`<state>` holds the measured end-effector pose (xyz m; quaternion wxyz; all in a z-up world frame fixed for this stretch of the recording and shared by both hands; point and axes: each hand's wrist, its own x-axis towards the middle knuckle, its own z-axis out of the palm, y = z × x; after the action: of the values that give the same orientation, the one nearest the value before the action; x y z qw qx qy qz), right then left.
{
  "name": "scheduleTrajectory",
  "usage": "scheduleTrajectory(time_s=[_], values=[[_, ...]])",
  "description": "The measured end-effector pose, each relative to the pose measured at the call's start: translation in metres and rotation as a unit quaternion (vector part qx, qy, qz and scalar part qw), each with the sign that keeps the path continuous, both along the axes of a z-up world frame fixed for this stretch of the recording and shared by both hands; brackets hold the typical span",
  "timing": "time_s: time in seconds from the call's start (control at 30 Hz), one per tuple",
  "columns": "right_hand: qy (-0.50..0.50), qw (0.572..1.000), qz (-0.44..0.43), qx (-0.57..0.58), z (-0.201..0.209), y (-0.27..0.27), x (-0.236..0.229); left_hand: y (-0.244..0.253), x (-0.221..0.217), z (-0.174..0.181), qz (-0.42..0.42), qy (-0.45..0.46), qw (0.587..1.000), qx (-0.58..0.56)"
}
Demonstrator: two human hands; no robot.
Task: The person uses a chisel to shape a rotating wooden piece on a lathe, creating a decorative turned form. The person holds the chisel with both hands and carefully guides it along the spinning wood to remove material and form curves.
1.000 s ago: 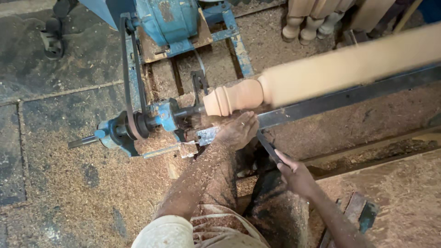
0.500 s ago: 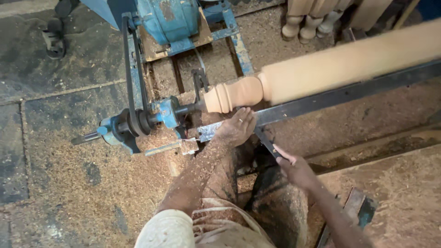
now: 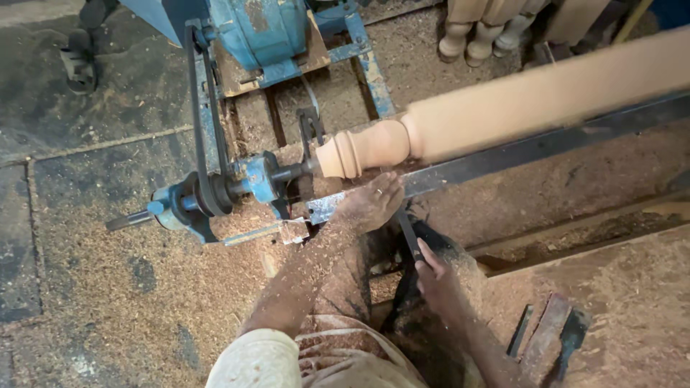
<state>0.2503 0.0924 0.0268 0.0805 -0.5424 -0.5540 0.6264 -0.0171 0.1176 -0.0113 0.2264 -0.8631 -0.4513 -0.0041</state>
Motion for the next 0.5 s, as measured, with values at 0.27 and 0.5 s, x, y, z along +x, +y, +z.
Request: scheduleTrajectory(time_s=[0.27, 0.5], values=[[-0.064, 0.995, 0.072, -0.008, 0.009, 0.036, 0.011, 0.003, 0.007, 0.004, 0.057, -0.055, 0.994, -0.072], [-0.095, 0.990, 0.080, -0.071, 0.031, 0.047, 0.002, -0.002, 0.005, 0.000, 0.061, 0.001, 0.997, -0.038]])
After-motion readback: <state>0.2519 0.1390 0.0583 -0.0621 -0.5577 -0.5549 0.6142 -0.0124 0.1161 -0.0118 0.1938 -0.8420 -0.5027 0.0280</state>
